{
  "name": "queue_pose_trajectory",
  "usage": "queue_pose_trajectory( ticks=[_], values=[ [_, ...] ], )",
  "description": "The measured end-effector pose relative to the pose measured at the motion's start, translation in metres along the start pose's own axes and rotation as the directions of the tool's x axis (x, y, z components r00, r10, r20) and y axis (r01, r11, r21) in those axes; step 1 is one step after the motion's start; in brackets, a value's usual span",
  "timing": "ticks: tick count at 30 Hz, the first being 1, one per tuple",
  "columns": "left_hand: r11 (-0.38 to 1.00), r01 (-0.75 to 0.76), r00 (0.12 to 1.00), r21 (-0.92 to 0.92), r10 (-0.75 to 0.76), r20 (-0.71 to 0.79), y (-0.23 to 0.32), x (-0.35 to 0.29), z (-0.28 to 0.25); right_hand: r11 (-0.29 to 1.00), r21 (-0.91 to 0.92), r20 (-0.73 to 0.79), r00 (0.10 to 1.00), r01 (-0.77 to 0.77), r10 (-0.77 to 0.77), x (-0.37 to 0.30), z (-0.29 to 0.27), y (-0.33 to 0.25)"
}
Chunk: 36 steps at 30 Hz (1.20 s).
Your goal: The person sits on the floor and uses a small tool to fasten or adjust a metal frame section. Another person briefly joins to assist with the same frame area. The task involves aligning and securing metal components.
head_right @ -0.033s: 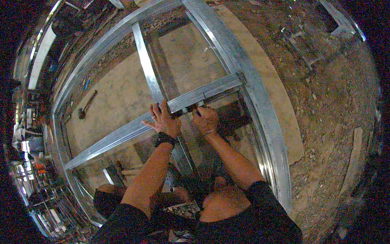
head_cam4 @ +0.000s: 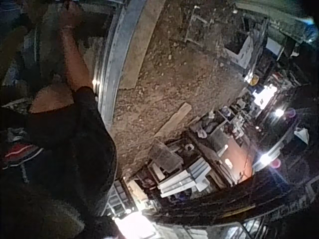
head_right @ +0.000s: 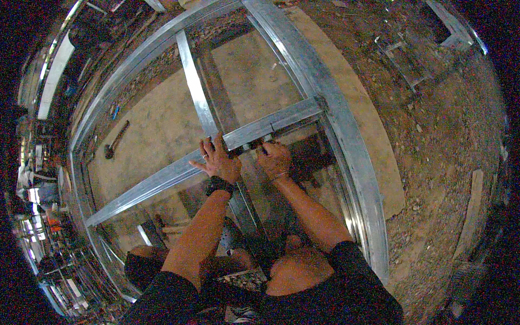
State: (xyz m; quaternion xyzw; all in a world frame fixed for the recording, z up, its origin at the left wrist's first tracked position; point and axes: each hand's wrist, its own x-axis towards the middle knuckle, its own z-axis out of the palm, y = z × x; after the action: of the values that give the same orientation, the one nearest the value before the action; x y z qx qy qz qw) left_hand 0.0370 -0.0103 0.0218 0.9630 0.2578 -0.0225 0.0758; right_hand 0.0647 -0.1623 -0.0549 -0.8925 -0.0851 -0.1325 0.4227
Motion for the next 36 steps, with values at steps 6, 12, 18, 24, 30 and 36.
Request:
queue_pose_trajectory(
  ticks=[6,12,18,24,30,36],
  values=[
    [0.999,-0.017,0.998,0.032,0.019,-0.065,0.001,0.008,0.005,1.0,-0.009,-0.013,1.0,-0.013,0.013,0.01,0.001,-0.005],
    [0.999,0.029,0.993,-0.03,-0.026,0.117,0.01,0.006,-0.015,0.999,-0.027,-0.016,1.0,0.018,-0.018,0.008,0.005,0.005],
    [0.999,0.029,0.998,-0.038,-0.027,0.062,0.006,0.008,-0.009,0.998,-0.032,-0.039,0.998,0.05,-0.051,0.009,0.004,-0.001],
    [0.999,0.019,0.999,-0.028,-0.018,0.043,0.007,0.008,-0.006,0.999,-0.022,-0.048,0.998,0.037,-0.038,0.009,0.002,-0.003],
    [0.999,0.025,0.998,-0.025,-0.023,0.059,0.008,0.008,-0.012,0.997,-0.076,0.105,0.994,-0.007,0.015,0.008,0.001,-0.01],
    [1.0,0.011,0.999,-0.005,-0.011,0.053,0.005,0.008,-0.007,0.998,-0.06,-0.014,0.999,0.034,-0.035,0.005,0.008,-0.009]
  ],
)
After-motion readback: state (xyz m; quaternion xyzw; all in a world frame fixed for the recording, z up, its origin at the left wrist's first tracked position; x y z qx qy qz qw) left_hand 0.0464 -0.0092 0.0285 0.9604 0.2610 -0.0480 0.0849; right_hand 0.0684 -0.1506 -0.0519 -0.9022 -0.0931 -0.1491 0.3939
